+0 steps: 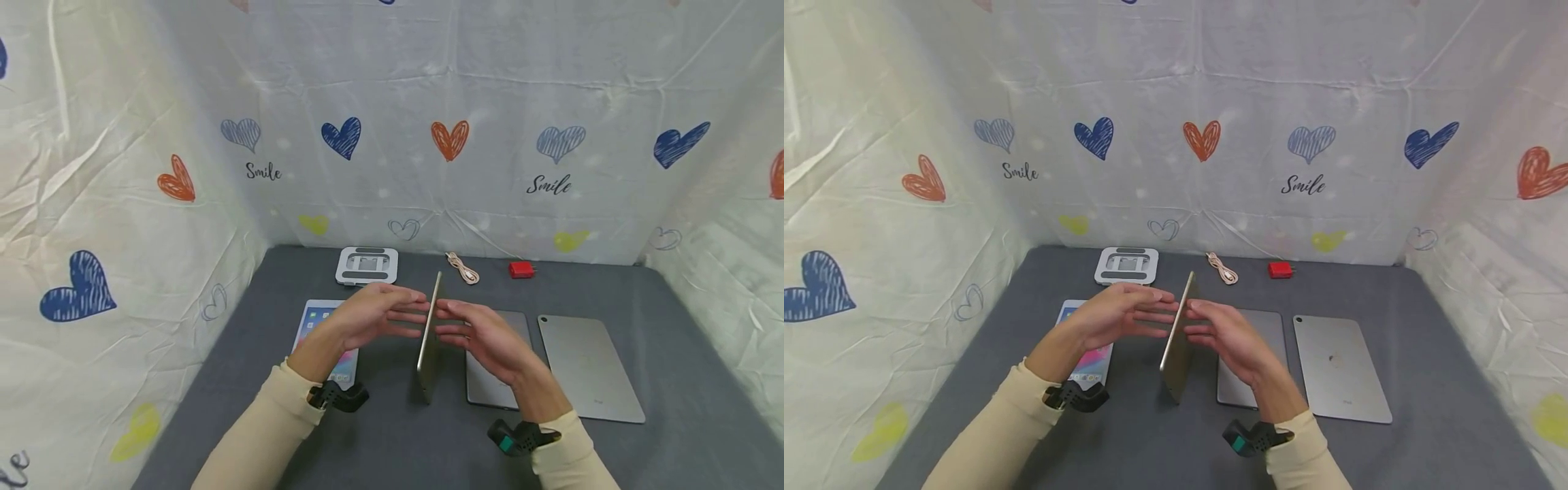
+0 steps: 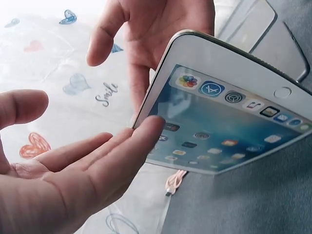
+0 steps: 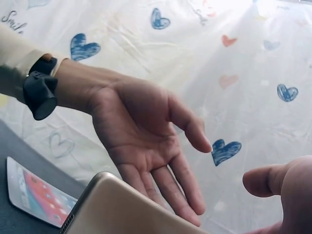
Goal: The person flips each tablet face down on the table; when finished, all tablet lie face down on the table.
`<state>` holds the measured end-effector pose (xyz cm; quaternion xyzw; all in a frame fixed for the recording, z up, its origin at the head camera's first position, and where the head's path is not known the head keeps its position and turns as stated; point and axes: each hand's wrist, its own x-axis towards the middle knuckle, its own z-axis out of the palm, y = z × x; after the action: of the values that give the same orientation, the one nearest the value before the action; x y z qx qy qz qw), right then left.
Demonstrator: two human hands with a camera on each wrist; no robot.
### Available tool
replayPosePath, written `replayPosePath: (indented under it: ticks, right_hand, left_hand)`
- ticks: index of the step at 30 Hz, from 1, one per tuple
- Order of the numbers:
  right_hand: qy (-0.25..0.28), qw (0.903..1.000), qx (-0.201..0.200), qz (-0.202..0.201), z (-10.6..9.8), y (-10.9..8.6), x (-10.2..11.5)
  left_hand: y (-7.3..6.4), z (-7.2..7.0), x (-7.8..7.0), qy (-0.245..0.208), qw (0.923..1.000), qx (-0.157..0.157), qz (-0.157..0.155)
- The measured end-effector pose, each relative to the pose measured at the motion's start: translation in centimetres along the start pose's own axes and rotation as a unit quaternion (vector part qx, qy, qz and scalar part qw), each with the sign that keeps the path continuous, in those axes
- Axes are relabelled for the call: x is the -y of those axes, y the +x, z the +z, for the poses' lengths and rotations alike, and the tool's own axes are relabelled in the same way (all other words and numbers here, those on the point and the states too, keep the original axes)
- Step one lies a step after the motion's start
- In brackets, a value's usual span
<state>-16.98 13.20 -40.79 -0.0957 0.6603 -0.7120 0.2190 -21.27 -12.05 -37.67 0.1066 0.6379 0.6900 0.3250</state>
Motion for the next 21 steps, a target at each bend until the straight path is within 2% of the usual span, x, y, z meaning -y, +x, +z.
replayPosePath:
  ticks: [5,10,15,21]
  right_hand:
    - [0.014,0.9998,-0.007,0.009,0.1,0.6,-0.5]
    - [0.028,0.9991,-0.017,0.026,0.0,0.9,-1.4]
    - [0.036,0.9986,-0.018,0.034,-0.5,0.6,-2.4]
    - [0.053,0.9964,-0.028,0.061,-1.0,-0.1,-3.9]
  left_hand:
    - [-0.2,-0.9,0.2,-0.013,0.9998,-0.014,-0.006]
    - [-0.3,-1.9,0.5,-0.004,0.9998,-0.019,-0.009]
    - [-0.3,-2.7,0.8,0.011,0.9995,-0.027,-0.015]
    - [0.0,-3.6,1.3,0.017,0.9979,-0.054,-0.029]
